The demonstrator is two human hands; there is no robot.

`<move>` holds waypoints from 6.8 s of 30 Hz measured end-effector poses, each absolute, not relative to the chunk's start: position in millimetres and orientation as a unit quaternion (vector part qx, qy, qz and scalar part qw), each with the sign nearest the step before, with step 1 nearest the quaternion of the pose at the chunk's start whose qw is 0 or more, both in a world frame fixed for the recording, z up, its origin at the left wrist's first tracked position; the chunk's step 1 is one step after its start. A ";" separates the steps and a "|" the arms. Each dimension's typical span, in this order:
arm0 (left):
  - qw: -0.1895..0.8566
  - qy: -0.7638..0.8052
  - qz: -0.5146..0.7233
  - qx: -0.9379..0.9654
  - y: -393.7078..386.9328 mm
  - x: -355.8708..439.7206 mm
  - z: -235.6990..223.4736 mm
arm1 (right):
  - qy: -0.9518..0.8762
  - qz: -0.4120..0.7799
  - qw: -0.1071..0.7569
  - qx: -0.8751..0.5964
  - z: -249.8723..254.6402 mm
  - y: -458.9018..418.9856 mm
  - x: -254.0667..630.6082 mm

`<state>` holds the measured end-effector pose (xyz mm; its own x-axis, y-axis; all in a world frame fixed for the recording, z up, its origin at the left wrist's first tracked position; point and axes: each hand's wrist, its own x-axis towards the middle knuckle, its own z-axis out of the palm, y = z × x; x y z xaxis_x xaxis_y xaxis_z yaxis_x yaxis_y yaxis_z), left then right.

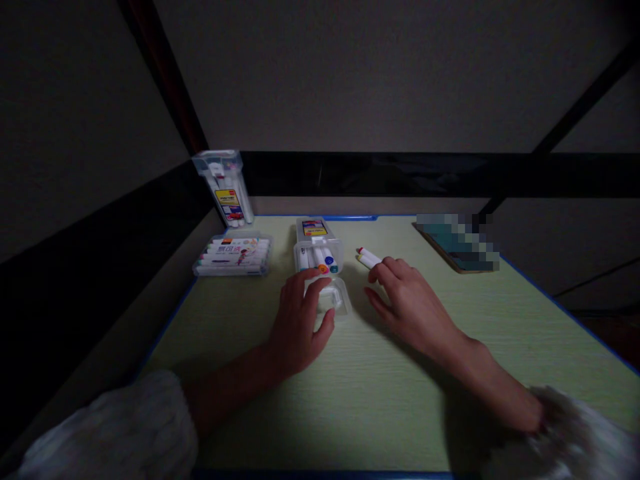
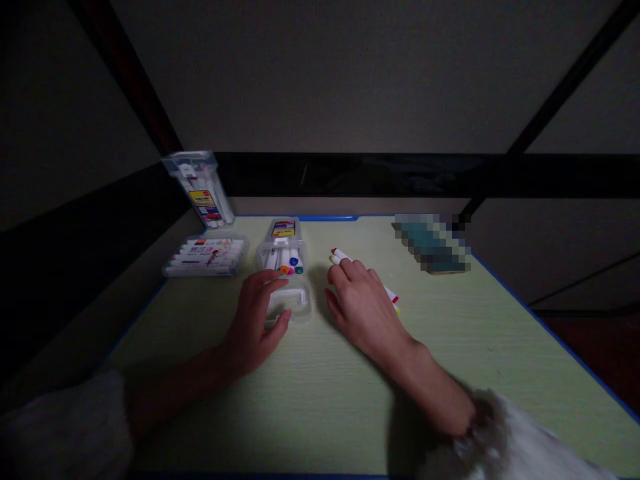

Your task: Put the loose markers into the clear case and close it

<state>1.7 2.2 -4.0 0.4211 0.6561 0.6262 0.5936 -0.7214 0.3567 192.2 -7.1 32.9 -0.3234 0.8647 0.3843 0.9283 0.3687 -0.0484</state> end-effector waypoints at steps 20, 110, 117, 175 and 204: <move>0.056 0.350 0.385 0.852 1.5 -0.2 -1.4 | -0.724 -0.102 -0.006 -0.682 18.2 8.5 228.3; 0.112 0.273 0.434 0.851 3.1 0.5 -7.1 | -0.868 -0.060 0.016 -0.493 41.2 -11.4 196.9; 0.048 0.240 0.423 0.873 3.0 -0.7 -2.9 | -0.879 -0.066 0.011 -0.472 39.5 -10.3 195.9; 0.005 0.210 0.398 0.893 1.4 -1.2 0.4 | -0.884 -0.029 0.012 -0.467 39.7 -10.5 191.9; -0.004 0.271 0.443 0.855 1.7 -1.6 0.6 | -0.871 -0.111 0.046 -0.477 41.5 -13.0 194.8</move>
